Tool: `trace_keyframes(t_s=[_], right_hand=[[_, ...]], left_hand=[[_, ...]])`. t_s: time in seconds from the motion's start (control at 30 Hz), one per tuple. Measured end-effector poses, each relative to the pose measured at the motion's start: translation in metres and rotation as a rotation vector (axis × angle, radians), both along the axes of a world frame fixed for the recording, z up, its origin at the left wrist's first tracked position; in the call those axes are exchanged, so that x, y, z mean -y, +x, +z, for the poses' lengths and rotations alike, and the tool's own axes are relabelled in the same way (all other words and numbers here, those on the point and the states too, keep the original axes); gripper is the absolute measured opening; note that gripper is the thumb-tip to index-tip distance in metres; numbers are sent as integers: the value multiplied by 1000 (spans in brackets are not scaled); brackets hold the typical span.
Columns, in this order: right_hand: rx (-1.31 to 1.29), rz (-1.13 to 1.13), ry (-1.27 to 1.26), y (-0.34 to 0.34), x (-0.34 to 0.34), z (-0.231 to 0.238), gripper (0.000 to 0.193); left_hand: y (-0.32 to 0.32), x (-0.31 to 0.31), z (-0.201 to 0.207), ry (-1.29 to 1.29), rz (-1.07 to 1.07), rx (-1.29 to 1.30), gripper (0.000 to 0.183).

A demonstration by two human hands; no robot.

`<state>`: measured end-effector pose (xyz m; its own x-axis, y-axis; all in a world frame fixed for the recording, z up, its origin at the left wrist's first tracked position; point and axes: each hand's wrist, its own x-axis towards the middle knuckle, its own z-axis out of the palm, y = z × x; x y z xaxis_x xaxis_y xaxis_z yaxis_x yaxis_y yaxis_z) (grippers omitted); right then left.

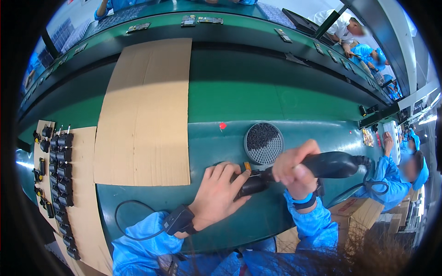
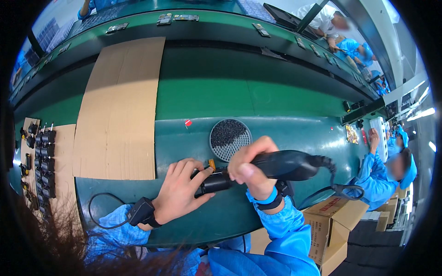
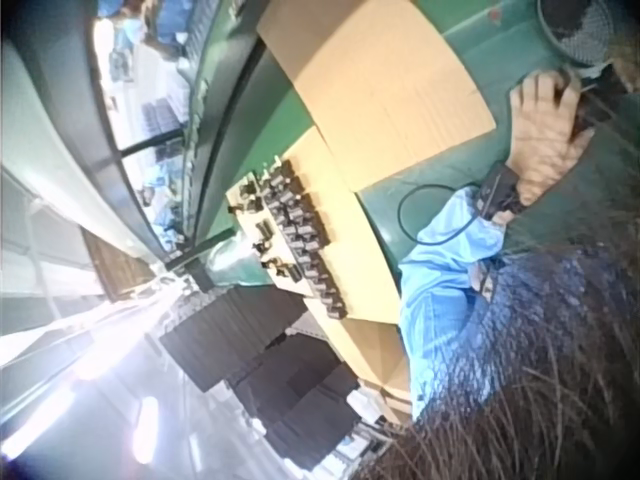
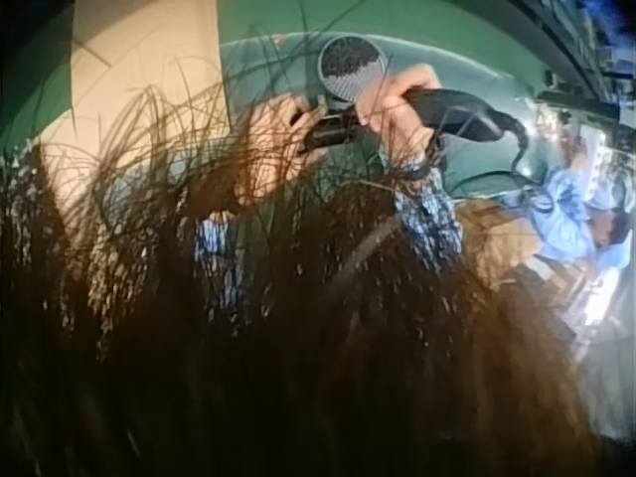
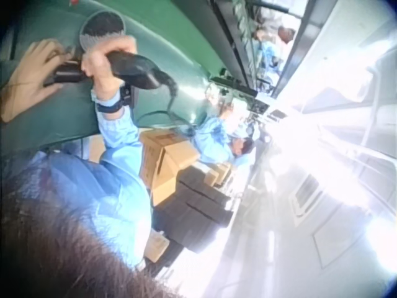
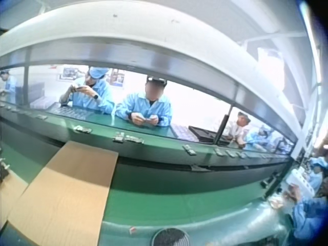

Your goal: Using an electric screwdriver to assemble small electronic components on a factory assembly line.

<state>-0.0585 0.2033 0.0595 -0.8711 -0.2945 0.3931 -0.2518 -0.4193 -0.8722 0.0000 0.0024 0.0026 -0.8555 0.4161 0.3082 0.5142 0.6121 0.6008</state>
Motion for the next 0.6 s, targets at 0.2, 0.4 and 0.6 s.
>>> trace_keyframes(t_s=[0.2,0.4,0.6], right_hand=[[-146,-264,-105,-26,-28,7,16],[-91,-413,-94,-53,-41,-11,10],[-49,-431,-82,-59,-41,-17,10]], left_hand=[[0,0,2,8,-1,10,59],[-1,-1,-1,29,0,4,59],[-1,0,-1,22,2,6,59]])
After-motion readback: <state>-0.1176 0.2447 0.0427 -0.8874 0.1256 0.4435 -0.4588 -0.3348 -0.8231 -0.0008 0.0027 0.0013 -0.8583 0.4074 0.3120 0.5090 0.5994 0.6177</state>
